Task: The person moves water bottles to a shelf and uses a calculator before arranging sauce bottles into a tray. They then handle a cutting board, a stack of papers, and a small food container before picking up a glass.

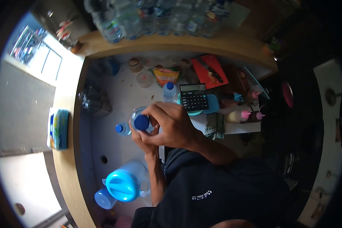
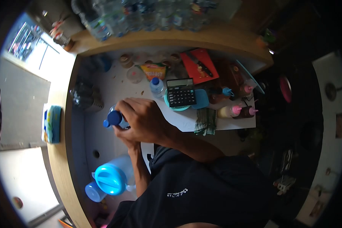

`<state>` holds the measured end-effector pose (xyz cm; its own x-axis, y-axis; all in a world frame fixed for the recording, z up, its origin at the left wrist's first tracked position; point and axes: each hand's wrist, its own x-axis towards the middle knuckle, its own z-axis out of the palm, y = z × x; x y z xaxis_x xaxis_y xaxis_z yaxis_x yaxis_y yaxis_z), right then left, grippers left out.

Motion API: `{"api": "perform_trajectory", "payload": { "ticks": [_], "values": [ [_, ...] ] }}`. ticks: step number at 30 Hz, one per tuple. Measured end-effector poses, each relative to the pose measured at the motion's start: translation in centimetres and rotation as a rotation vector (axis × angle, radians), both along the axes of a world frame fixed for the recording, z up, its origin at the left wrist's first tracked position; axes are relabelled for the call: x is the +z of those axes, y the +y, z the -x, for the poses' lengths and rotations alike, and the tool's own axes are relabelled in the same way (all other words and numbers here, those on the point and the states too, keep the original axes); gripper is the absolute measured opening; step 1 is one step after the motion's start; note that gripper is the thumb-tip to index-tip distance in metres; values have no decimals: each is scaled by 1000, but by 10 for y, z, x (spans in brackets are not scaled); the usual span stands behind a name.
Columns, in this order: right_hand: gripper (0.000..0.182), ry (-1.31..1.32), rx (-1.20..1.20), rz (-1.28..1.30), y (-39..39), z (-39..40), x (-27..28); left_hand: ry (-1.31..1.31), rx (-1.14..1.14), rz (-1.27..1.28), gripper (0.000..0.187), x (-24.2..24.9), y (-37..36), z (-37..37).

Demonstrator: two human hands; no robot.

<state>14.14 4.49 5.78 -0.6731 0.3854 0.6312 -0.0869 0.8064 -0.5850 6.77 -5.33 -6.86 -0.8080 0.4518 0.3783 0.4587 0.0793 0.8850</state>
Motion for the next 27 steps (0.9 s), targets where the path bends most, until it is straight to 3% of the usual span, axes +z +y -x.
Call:
{"api": "perform_trajectory", "payload": {
  "ticks": [1, 2, 5, 7, 9, 10, 14, 17, 20, 27],
  "values": [
    [34, 43, -7, -5, 3, -10, 4, -84, -42, -42, 48, 14, 3, -3],
    [36, 86, -10, -12, 6, -19, 7, -166, -90, -125, 49, -10, 5, -4],
    [36, 156, 2, 4, 25, -56, 12, -19, -191, -9, 58, 9, 26, -12],
    [39, 193, -32, 28, 49, -80, -9, 13, -243, -145, 64, 30, 60, -21],
    [51, 104, -231, -43, 74, -91, -34, 7, -323, -98, 67, 52, 82, -31],
    [71, -16, -253, -61, 89, -96, -49, 32, -350, -145, 63, 55, 96, -35],
    [85, -15, -475, -159, 133, -102, -79, 98, -567, -217, 68, 62, 148, -55],
    [84, 120, -429, 65, 168, -110, -93, 157, -621, -179, 73, 71, 181, -74],
    [77, 162, -474, 72, 201, -121, -88, 71, -609, -27, 72, 88, 211, -92],
    [74, 126, -650, 68, 279, -123, -86, -232, -643, -6, 46, 104, 231, -120]
  ]
}}
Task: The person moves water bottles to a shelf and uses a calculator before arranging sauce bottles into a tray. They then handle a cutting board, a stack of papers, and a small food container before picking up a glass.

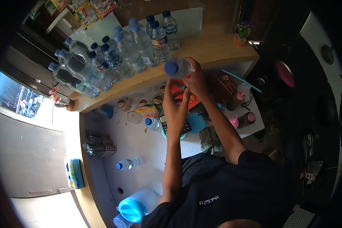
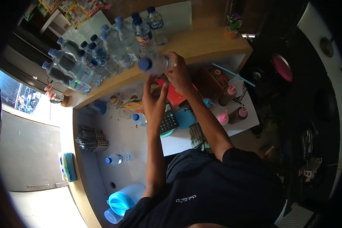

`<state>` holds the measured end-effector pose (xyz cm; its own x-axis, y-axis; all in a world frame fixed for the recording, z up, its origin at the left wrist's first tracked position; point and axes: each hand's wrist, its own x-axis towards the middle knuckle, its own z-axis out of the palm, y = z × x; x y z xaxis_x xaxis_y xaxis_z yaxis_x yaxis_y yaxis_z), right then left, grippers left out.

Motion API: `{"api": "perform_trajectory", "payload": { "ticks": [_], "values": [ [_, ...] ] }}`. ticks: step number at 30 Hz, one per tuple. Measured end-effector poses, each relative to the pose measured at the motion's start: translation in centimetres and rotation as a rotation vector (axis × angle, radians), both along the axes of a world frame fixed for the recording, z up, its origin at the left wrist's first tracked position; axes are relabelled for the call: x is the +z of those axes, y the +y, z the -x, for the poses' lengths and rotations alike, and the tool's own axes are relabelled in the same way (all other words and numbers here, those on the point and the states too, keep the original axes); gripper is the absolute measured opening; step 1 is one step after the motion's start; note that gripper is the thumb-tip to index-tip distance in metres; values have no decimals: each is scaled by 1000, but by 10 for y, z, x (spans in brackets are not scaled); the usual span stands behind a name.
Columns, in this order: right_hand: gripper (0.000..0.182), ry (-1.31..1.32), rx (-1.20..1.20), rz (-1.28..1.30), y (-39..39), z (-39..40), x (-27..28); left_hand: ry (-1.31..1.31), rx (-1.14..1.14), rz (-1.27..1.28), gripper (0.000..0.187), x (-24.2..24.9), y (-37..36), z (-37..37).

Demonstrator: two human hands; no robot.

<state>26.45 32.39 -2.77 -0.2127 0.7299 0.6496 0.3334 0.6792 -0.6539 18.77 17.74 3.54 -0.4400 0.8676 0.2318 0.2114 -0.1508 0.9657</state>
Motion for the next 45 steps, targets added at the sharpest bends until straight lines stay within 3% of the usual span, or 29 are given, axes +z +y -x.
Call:
{"api": "perform_trajectory", "payload": {
  "ticks": [2, 9, 16, 27, 35, 45],
  "values": [
    [73, 11, -48, 33, 18, 8, -3, -5, 6, -60, 47, -19, -5, -2],
    [68, 35, -105, 136, 73, 23, -26, -96, -73, 178, 34, -71, -61, -1],
    [70, -72, -119, 239, 88, 26, -21, -231, 115, 184, 27, -126, -121, 9],
    [73, -149, -172, 159, 105, 38, -27, -151, 359, 107, 28, -126, -146, 29],
    [67, -257, -355, -51, 108, 52, -40, -140, 397, 175, 30, -141, -156, 20],
    [57, -270, -338, -86, 106, 44, -45, -189, 424, 159, 33, -148, -156, 0]
  ]
}}
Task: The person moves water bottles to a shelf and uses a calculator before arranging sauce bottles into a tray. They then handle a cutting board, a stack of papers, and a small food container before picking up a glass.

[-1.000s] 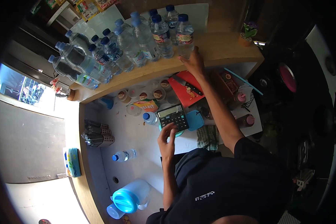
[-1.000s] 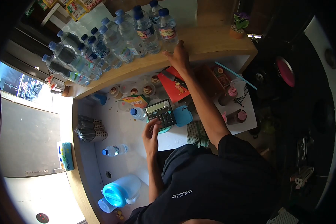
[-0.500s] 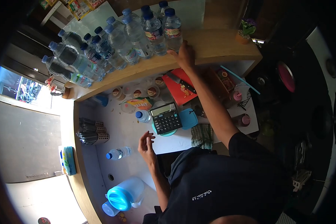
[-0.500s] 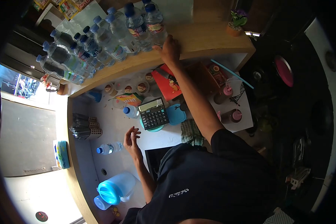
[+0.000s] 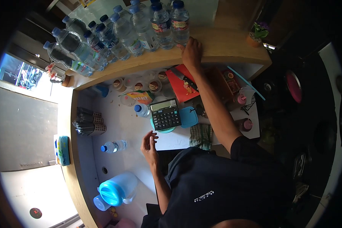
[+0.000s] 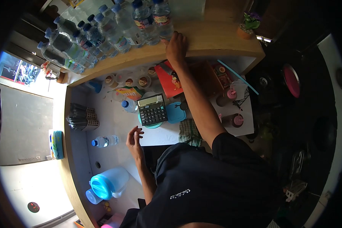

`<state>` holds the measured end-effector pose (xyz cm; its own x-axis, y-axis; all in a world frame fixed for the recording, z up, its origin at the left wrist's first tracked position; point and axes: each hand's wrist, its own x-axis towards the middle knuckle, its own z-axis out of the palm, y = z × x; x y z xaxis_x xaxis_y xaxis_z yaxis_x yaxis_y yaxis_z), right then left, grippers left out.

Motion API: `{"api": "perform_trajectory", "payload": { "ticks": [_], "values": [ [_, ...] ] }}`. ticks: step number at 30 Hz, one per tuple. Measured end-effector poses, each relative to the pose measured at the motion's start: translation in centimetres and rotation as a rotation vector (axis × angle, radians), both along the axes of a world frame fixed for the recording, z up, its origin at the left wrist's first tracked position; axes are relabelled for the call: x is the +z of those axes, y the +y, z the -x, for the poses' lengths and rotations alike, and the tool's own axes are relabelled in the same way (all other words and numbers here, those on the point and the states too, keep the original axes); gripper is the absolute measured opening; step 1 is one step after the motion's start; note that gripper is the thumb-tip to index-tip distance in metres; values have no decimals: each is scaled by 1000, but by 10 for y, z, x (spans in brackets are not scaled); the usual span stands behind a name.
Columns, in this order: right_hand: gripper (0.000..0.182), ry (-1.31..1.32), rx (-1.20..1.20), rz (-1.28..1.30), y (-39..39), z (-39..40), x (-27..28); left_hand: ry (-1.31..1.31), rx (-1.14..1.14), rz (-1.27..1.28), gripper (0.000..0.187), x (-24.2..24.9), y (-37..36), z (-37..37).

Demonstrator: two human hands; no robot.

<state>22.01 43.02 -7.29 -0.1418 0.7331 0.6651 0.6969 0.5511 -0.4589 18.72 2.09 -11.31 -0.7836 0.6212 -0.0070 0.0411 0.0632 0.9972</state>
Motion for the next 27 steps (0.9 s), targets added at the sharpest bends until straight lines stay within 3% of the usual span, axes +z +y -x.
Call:
{"api": "perform_trajectory", "payload": {
  "ticks": [8, 14, 20, 27],
  "values": [
    [53, -30, -47, 17, 4, -1, -1, -33, 27, 0, 26, -1, -6, -10],
    [61, -69, -98, -3, 14, 5, -10, -56, 56, 32, 25, -3, -18, -17],
    [58, -110, -27, -129, 36, -1, -31, -78, 116, 4, 25, -3, -36, -13],
    [65, -158, -43, -88, 53, 2, -34, -67, 202, -12, 27, 1, -57, -2]
  ]
}}
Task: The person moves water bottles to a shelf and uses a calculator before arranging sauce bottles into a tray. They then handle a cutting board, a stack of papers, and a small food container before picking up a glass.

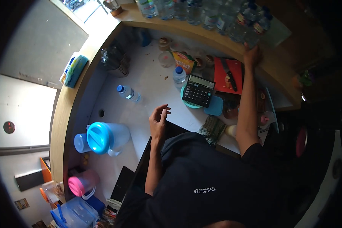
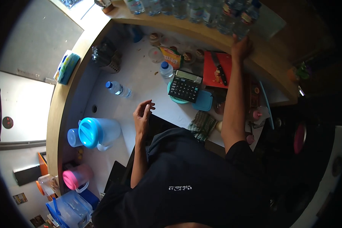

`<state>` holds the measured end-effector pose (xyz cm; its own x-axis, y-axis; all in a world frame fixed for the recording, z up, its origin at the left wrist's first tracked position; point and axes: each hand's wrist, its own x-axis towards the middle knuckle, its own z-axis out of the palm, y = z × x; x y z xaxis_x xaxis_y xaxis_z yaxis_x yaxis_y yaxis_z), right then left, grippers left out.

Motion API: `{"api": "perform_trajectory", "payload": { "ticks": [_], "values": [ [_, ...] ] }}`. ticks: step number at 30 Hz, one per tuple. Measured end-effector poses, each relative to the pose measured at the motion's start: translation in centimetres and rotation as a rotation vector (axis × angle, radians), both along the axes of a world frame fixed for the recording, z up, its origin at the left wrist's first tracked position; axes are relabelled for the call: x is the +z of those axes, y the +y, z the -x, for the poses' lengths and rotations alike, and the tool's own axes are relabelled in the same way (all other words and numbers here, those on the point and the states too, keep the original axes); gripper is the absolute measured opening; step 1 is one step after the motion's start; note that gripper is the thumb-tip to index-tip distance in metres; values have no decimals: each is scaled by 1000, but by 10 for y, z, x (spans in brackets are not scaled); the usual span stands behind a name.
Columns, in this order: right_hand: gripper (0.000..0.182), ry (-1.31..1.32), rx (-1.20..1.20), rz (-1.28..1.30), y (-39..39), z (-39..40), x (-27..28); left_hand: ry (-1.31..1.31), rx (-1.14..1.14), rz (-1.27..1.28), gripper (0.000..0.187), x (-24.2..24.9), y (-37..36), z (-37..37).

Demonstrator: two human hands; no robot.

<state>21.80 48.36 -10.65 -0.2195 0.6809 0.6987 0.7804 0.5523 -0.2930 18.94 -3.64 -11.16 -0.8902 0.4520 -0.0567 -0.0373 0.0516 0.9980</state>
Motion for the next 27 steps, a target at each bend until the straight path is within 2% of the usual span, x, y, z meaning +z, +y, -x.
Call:
{"api": "perform_trajectory", "payload": {
  "ticks": [8, 11, 14, 16, 17, 18, 19, 20, 22, 25, 27],
  "values": [
    [61, -40, -69, 54, -11, 2, 11, -37, 94, -43, 26, -7, -28, 20],
    [51, 59, 99, 267, -41, 0, 35, -79, 194, -58, 26, -15, -39, 32],
    [33, 480, 226, 31, -128, 24, 35, -114, 334, -45, 33, -34, -54, 52],
    [17, 707, 500, 307, -230, 46, 42, -125, 451, -34, 37, -43, -63, 66],
    [12, 700, 641, 353, -281, 58, 41, -155, 459, 12, 45, -48, -70, 77],
    [11, 532, 745, 400, -320, 66, 32, -161, 491, 10, 46, -55, -73, 88],
    [13, 435, 847, 576, -357, 80, 18, -169, 522, 11, 48, -62, -76, 99],
    [27, 371, 1013, 778, -385, 94, -1, -179, 552, 13, 49, -69, -79, 111],
    [49, 153, 1157, 918, -423, 119, -42, -204, 507, 30, 55, -83, -87, 132],
    [66, -10, 1184, 988, -455, 151, -80, -217, 446, 61, 60, -98, -87, 158],
    [69, -65, 1201, 1000, -465, 166, -90, -154, 427, 59, 61, -107, -86, 167]
  ]
}}
